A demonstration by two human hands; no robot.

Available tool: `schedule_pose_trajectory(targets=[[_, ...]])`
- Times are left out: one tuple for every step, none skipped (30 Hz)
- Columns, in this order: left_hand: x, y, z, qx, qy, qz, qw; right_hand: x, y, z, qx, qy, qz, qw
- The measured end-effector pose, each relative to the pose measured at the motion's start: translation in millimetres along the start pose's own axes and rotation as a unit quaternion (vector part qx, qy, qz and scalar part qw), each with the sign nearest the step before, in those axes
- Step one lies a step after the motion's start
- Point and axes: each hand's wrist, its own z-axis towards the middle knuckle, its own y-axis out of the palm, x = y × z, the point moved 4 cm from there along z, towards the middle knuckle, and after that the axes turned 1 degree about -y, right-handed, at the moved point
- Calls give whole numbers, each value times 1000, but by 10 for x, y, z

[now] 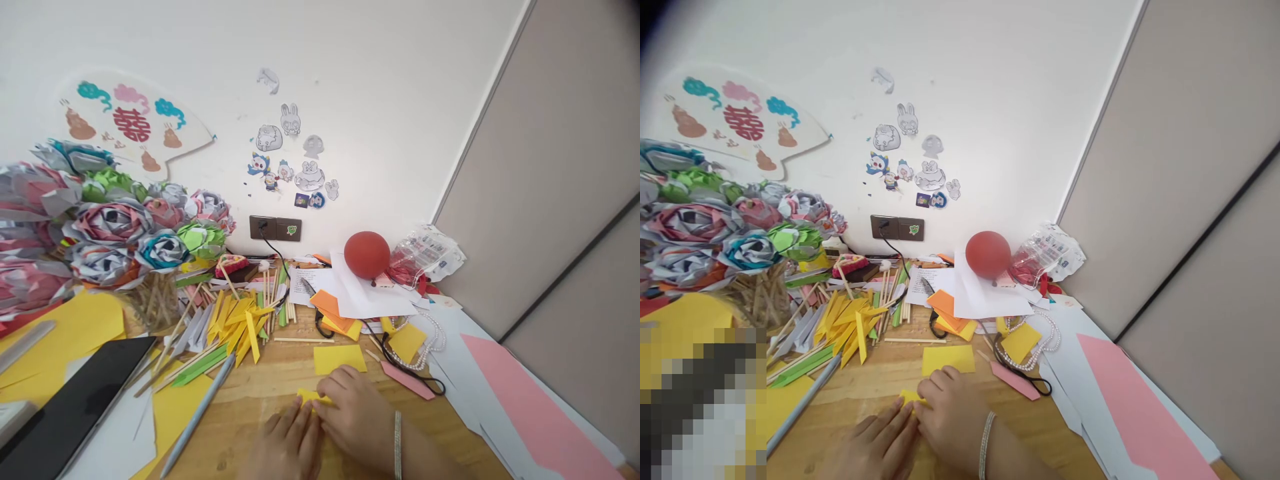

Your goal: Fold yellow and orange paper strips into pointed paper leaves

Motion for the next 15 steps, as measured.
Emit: schedule_pose_trajectory(targets=[[-1, -3, 3, -3, 3, 1, 1000, -18, -7, -6, -8, 0, -10, 1000], [-3, -11, 8, -4, 6, 3, 1000, -33, -12, -16, -18, 1, -17, 1000], [-5, -20, 15, -5, 9, 5, 1000, -43, -19, -28, -26, 5, -23, 999], [-6, -28, 22, -5, 11, 7, 1000, -45, -29, -44, -34, 11, -27, 999], [-8, -35, 28, -3, 11, 9, 1000, -40, -42, -64, -44, 20, -28, 998], [-8, -40, 32, 1, 9, 10, 1000, -29, -59, -88, -55, 31, -26, 998], [-10, -43, 34, 6, 6, 9, 1000, -13, -80, -114, -68, 43, -20, 997], [-12, -42, 35, 8, 2, 9, 1000, 5, -104, -142, -84, 57, -12, 995], [-14, -39, 35, 9, 0, 8, 1000, 23, -130, -170, -102, 67, -4, 993], [-17, -37, 34, 10, 1, 9, 1000, 43, -157, -198, -120, 80, 4, 989], [-20, -34, 33, 9, 5, 12, 1000, 62, -185, -225, -137, 92, 14, 986], [-27, -34, 33, 8, 9, 16, 1000, 81, -213, -251, -155, 100, 23, 983], [-35, -36, 34, 6, 16, 20, 1000, 101, -239, -276, -172, 106, 32, 979], [-41, -40, 36, 4, 27, 24, 999, 123, -266, -301, -187, 110, 42, 975], [-50, -47, 39, 5, 35, 27, 999, 146, -290, -327, -203, 113, 53, 971]])
